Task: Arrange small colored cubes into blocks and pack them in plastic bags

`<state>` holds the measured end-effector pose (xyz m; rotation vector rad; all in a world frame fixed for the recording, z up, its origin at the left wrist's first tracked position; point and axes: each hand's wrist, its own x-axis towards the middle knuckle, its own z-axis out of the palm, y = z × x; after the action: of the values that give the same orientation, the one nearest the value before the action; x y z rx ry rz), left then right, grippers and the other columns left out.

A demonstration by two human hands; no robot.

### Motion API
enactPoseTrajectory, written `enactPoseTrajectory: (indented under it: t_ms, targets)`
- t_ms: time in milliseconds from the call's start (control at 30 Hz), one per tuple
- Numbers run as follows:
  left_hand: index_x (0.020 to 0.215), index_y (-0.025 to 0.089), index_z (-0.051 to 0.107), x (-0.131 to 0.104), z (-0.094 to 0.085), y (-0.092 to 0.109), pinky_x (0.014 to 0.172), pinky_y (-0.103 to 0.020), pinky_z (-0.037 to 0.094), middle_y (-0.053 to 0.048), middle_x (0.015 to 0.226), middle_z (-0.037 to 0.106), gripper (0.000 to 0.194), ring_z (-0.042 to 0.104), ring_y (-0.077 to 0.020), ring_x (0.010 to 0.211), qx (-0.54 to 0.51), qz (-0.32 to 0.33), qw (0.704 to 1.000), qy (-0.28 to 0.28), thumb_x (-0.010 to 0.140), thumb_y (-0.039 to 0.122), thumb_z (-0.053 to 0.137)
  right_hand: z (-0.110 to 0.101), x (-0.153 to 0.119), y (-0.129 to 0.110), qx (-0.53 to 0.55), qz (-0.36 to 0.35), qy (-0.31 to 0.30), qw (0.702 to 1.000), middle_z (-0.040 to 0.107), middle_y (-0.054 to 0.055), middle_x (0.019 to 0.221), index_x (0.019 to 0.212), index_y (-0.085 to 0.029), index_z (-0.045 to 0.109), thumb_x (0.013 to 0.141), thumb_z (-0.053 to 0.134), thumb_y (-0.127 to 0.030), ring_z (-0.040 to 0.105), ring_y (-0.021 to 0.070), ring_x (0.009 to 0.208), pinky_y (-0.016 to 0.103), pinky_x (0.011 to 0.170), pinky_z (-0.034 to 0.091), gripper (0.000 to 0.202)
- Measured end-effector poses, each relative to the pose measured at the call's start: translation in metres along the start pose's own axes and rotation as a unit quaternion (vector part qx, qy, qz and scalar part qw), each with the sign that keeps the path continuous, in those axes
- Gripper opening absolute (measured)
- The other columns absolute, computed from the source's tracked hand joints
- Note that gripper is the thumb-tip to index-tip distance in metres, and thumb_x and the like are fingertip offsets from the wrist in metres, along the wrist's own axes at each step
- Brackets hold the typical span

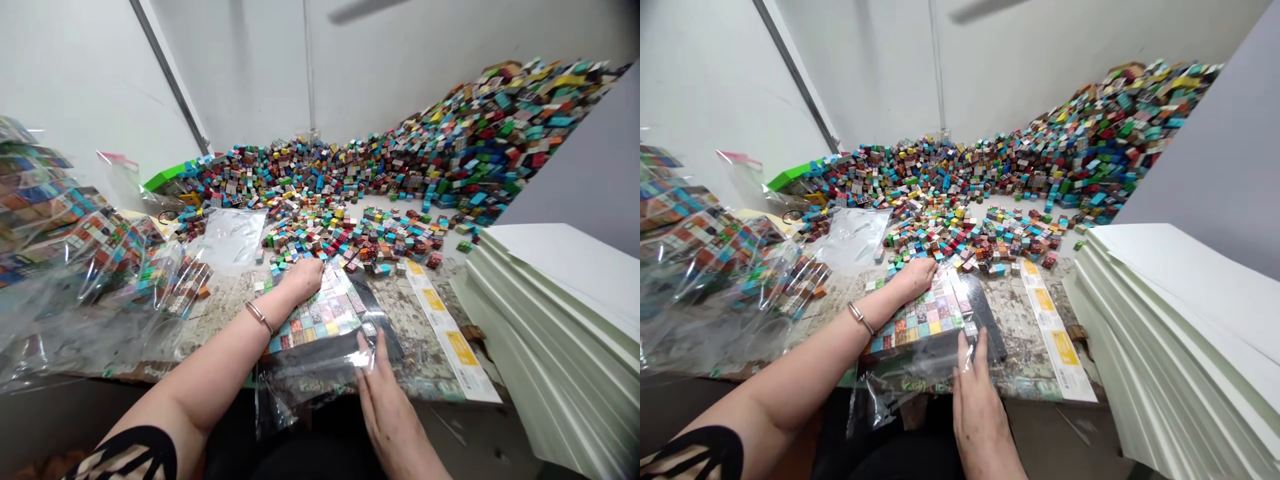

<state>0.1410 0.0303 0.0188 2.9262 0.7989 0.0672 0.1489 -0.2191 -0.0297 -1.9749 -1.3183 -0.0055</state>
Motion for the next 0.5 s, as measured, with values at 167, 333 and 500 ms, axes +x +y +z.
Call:
enactPoseTrajectory:
  t_ms: [167,333,500]
  targets:
    - [0.102,0.014,0.056,0.001,0.001,-0.001,0.078,-0.037,0.049,-0.006,0.101,0.059,0.024,0.058,-0.0163,0.088,-0.004,-0.004,1.000,-0.006,0.087,0.032,0.049,-0.007,-0.007,-0.002,0.019,0.003,0.004,1.000,0.025,0.012,0.143,0.140,-0.020,0.022,0.087,0.033,-0.018,0.052,0.0299,0.111,0.037,0.080,0.054,0.054]
    - [0.101,0.015,0.056,0.000,-0.003,0.002,0.079,-0.038,0.048,-0.006,0.102,0.059,0.024,0.058,-0.0165,0.090,-0.004,-0.002,1.000,-0.006,0.087,0.032,0.049,-0.016,-0.015,-0.001,-0.008,-0.041,-0.028,0.999,0.034,0.010,0.141,0.140,-0.022,0.023,0.086,0.035,-0.017,0.044,0.0286,0.119,0.038,0.091,0.048,0.055]
    - [0.102,0.014,0.056,-0.001,-0.004,0.002,0.080,-0.038,0.048,-0.006,0.102,0.059,0.025,0.058,-0.0168,0.090,-0.002,-0.002,1.000,-0.005,0.087,0.032,0.049,-0.013,-0.016,-0.004,-0.013,-0.057,-0.030,0.998,0.044,0.006,0.134,0.141,-0.025,0.018,0.086,0.033,-0.015,0.045,0.0232,0.119,0.032,0.094,0.046,0.057]
